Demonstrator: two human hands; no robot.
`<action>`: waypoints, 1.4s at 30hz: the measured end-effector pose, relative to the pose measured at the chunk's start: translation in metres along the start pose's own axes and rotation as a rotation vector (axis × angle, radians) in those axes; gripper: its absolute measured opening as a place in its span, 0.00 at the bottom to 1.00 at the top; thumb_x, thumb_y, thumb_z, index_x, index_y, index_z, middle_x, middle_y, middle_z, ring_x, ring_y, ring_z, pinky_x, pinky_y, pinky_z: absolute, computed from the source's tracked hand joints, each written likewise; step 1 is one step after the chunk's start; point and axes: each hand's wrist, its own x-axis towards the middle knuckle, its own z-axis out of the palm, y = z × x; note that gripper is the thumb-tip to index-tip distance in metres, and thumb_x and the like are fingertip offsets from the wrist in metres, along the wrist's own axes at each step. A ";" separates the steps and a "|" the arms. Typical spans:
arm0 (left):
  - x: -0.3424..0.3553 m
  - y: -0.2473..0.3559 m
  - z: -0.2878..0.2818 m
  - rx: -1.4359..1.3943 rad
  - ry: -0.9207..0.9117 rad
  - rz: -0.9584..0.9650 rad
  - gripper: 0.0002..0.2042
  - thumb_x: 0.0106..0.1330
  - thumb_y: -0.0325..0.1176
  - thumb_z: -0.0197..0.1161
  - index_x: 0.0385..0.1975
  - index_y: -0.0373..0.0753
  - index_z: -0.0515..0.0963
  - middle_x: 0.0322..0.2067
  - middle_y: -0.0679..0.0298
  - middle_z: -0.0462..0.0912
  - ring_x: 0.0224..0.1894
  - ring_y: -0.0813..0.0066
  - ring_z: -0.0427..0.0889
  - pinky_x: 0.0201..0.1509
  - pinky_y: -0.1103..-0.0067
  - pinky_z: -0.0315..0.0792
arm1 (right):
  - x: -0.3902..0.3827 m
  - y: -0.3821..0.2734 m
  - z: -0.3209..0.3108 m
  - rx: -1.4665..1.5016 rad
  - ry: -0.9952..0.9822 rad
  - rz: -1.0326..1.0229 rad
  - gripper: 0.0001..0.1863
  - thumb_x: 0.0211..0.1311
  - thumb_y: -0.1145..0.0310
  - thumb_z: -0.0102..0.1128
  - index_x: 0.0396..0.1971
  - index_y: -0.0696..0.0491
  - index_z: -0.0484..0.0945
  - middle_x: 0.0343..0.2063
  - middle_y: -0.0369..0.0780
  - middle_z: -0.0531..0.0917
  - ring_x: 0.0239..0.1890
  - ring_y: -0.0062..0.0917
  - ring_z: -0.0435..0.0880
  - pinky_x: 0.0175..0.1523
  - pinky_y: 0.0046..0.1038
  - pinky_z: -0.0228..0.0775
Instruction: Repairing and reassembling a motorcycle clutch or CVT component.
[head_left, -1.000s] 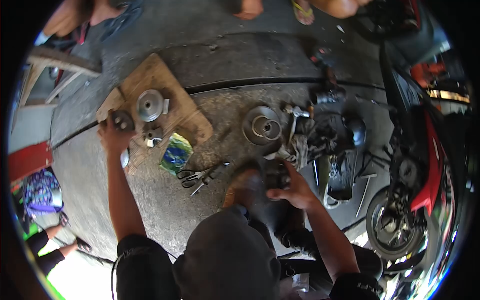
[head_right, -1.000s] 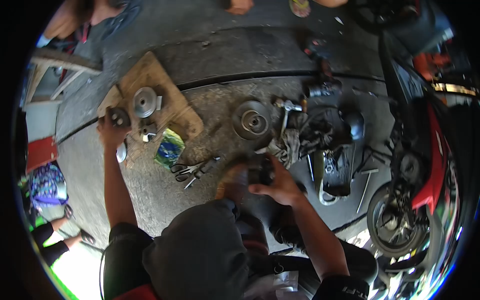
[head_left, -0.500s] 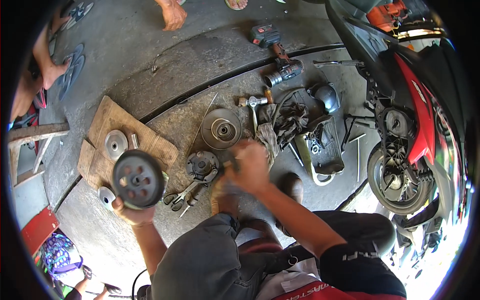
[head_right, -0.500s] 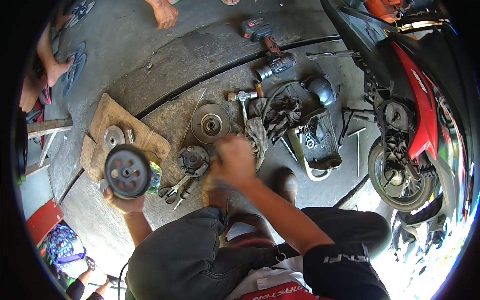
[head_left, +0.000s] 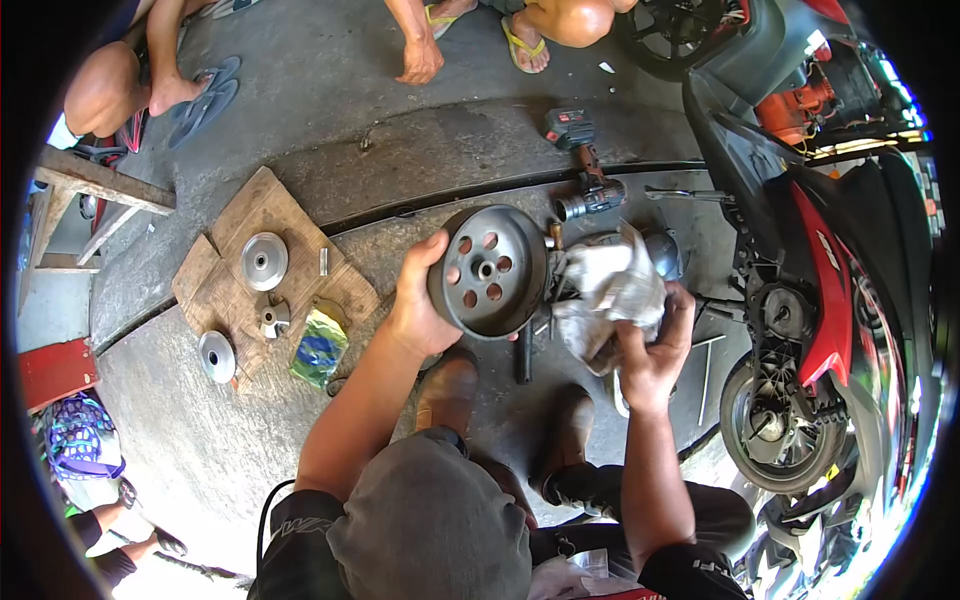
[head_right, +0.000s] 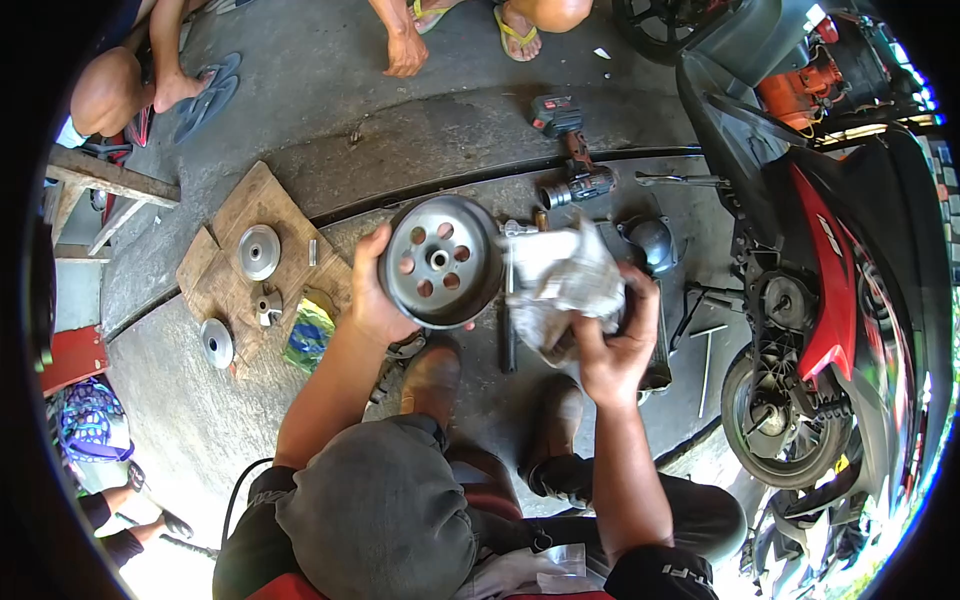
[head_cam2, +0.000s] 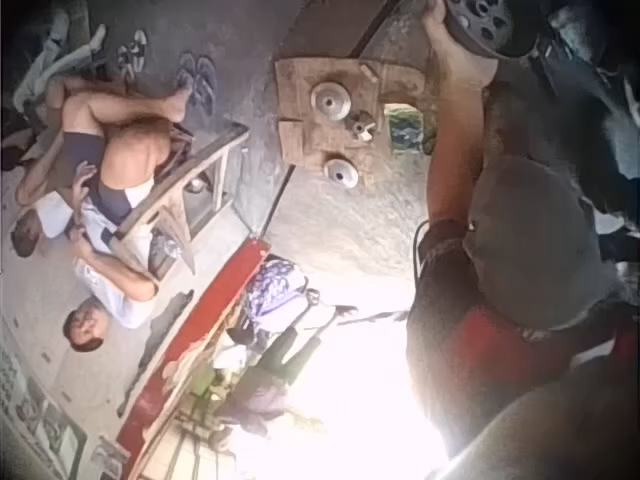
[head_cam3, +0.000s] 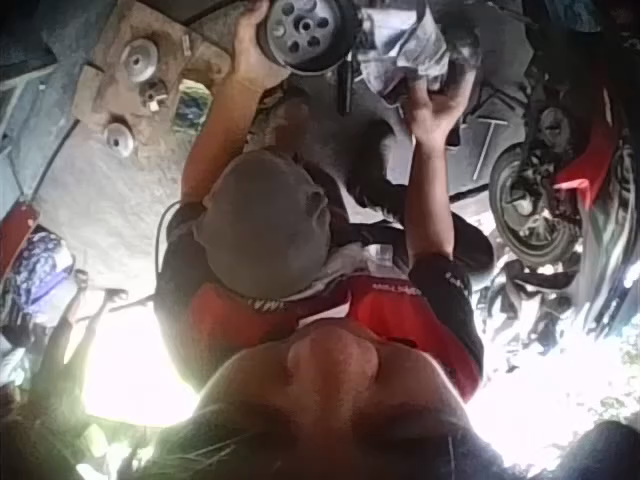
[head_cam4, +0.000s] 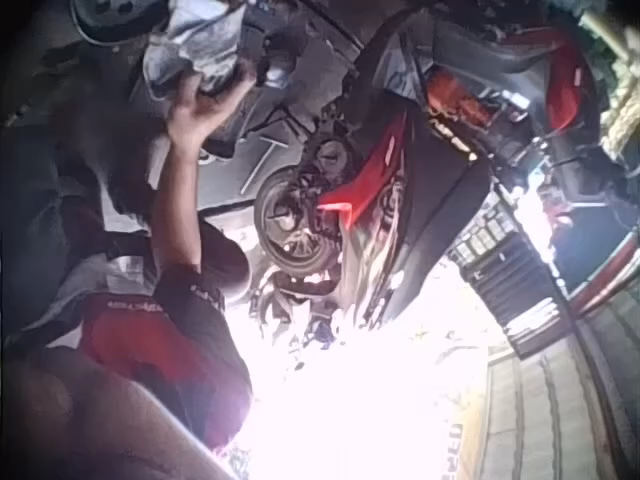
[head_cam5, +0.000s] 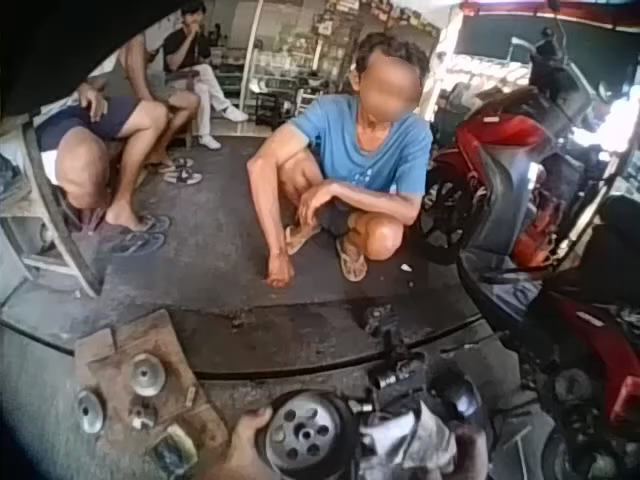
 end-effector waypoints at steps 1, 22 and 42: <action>0.005 -0.002 0.002 -0.012 0.013 -0.036 0.34 0.73 0.59 0.53 0.67 0.37 0.72 0.59 0.53 0.82 0.61 0.56 0.83 0.69 0.59 0.74 | 0.012 -0.018 0.007 -0.243 -0.069 -0.238 0.19 0.57 0.80 0.67 0.50 0.54 0.82 0.57 0.44 0.80 0.57 0.35 0.80 0.65 0.35 0.71; -0.010 -0.048 0.016 0.342 0.028 -0.106 0.41 0.69 0.53 0.58 0.79 0.39 0.56 0.66 0.58 0.73 0.66 0.67 0.72 0.72 0.71 0.63 | -0.004 -0.017 0.023 -0.845 -0.841 -0.680 0.21 0.57 0.73 0.61 0.53 0.54 0.79 0.59 0.46 0.79 0.64 0.38 0.77 0.79 0.64 0.46; -0.030 -0.058 -0.024 0.777 -0.014 -0.046 0.37 0.70 0.44 0.58 0.78 0.38 0.59 0.71 0.60 0.69 0.75 0.66 0.63 0.79 0.71 0.55 | 0.024 -0.001 0.042 -0.467 -0.577 -0.358 0.30 0.46 0.82 0.71 0.55 0.51 0.84 0.55 0.48 0.82 0.56 0.47 0.82 0.62 0.39 0.75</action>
